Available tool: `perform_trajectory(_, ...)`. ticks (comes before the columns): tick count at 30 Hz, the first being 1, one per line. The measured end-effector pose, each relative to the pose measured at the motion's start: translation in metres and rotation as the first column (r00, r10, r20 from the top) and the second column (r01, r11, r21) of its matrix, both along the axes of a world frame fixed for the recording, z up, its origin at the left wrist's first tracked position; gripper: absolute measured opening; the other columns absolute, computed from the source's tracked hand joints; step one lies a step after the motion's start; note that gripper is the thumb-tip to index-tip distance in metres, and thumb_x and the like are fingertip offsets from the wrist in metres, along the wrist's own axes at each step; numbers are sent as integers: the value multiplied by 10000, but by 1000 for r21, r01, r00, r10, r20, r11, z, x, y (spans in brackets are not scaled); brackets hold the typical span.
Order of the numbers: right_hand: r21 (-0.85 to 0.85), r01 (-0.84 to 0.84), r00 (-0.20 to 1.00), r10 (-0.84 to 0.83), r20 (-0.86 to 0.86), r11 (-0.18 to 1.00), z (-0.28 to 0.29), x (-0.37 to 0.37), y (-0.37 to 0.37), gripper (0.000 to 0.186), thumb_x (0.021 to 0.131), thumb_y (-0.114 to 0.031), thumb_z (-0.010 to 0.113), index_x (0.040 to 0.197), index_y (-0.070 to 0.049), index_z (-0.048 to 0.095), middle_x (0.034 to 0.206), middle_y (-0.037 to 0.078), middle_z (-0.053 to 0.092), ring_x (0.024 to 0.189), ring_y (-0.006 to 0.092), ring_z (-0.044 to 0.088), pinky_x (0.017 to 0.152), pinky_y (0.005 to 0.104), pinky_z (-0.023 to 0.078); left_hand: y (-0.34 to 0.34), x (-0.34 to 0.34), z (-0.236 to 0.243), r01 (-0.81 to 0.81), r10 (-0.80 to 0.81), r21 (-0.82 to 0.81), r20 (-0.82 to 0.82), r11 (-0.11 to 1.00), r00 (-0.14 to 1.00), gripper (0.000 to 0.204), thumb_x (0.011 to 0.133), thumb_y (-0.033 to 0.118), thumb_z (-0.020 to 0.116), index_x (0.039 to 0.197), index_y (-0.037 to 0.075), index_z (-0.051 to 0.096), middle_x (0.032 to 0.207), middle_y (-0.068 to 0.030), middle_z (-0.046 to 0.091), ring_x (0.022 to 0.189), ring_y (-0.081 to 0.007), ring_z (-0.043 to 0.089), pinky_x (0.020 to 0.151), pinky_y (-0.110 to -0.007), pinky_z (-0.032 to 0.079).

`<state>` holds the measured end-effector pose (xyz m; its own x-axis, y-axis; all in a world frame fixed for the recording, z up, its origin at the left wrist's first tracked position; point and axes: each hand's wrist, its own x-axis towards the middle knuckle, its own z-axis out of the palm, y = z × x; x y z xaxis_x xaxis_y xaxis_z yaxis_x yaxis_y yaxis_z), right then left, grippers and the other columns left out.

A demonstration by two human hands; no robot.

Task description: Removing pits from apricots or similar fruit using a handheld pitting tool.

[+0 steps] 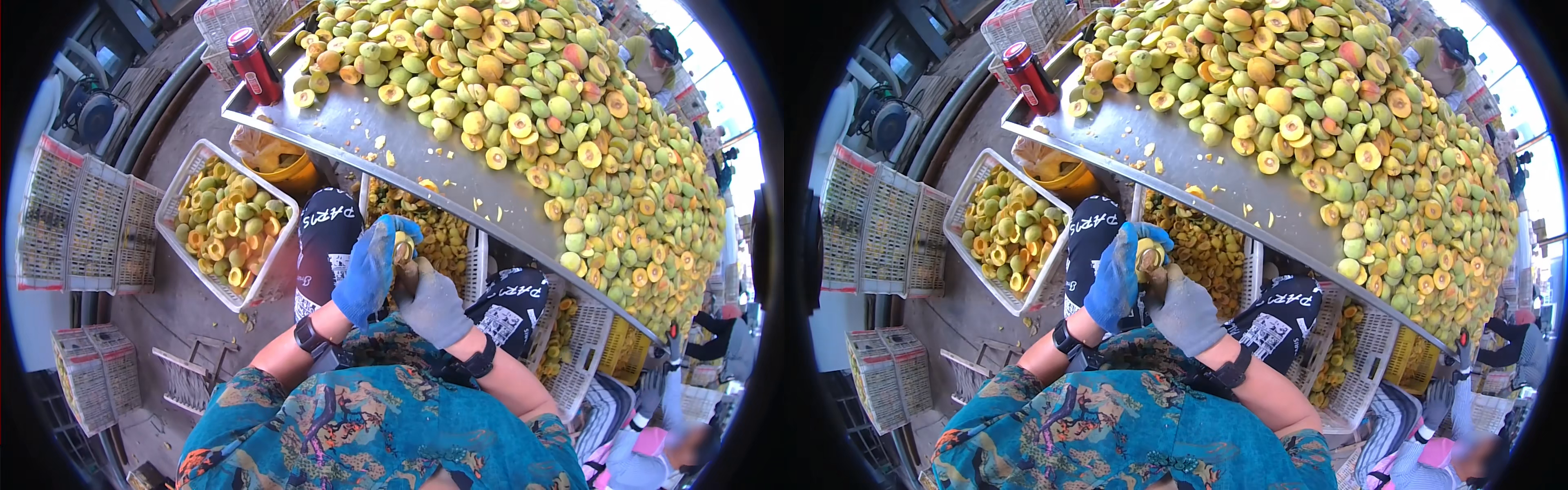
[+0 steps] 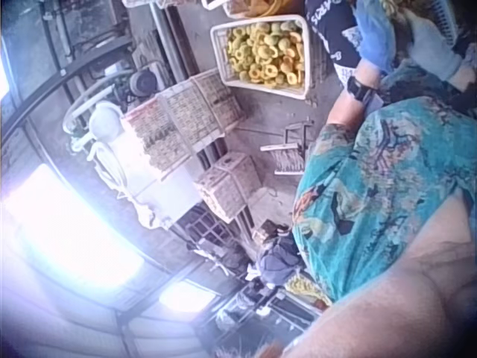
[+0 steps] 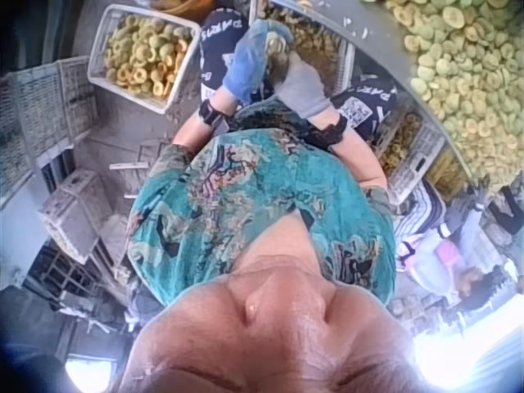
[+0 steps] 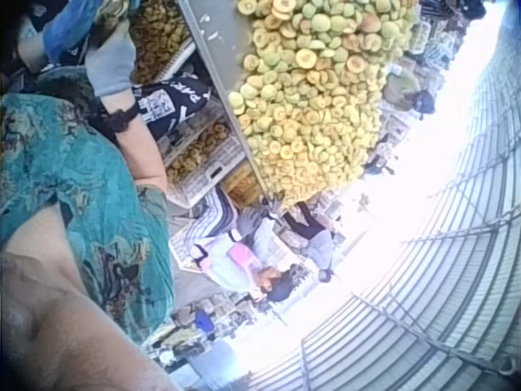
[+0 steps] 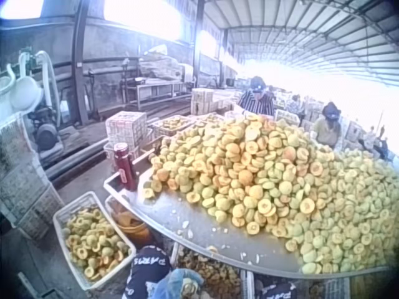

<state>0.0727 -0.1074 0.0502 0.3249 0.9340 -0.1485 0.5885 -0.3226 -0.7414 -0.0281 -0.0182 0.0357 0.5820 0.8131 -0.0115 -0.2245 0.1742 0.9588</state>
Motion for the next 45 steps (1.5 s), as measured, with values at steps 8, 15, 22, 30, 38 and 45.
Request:
perform_trajectory(8, 21, -90, 995, 91, -48, 996, -6, 2, -7, 351, 812, -177, 653, 1077, 16, 529, 775, 284, 626, 774, 473, 619, 662, 511, 505, -1, -3, -6, 32, -7, -258, 99, 966, 995, 442, 1035, 381, 383, 1034, -9, 592, 950, -85, 628, 890, -151, 589, 822, -284, 472)
perform_trajectory(15, 140, -76, 993, 87, -74, 987, -14, -1, -6, 315, 861, -267, 617, 963, 13, 516, 713, 247, 618, 698, 446, 623, 609, 519, 500, -3, -1, -9, -45, 38, -128, -58, 991, 998, 452, 1042, 369, 370, 962, 11, 634, 836, -43, 610, 767, -106, 534, 735, -256, 449)
perform_trajectory(22, 61, -184, 982, 182, 47, 981, -13, 11, -10, 348, 820, -227, 641, 1020, 34, 528, 722, 254, 616, 712, 459, 617, 631, 522, 492, 17, -6, 6, 190, -228, -151, -291, 970, 929, 563, 1033, 434, 357, 883, -24, 647, 838, -90, 637, 810, -164, 607, 782, -277, 485)
perform_trajectory(30, 76, -325, 944, 329, -38, 943, 2, 21, -6, 289, 856, -266, 590, 898, 17, 548, 758, 255, 614, 700, 450, 605, 617, 512, 482, 35, -2, 17, 322, -348, -146, -216, 935, 912, 608, 991, 511, 429, 803, -13, 673, 783, -76, 643, 759, -132, 579, 752, -281, 474)
perform_trajectory(38, -113, -435, 634, 215, -743, 893, 9, 28, -2, 237, 887, -254, 611, 904, -23, 558, 682, 8, 551, 641, 75, 529, 583, 250, 420, 30, -6, 20, 308, -313, -54, -181, 950, 932, 528, 1006, 418, 446, 846, -39, 658, 820, -129, 664, 758, -194, 635, 734, -299, 508)
perform_trajectory(45, -47, -339, 167, 11, -986, 939, 9, 29, -5, 154, 884, -210, 586, 880, -60, 552, 632, -33, 480, 558, 67, 426, 535, 235, 363, 21, 10, 26, 237, -237, -116, 11, 965, 971, 462, 1004, 370, 460, 864, -28, 647, 843, -150, 664, 760, -208, 644, 717, -306, 513)
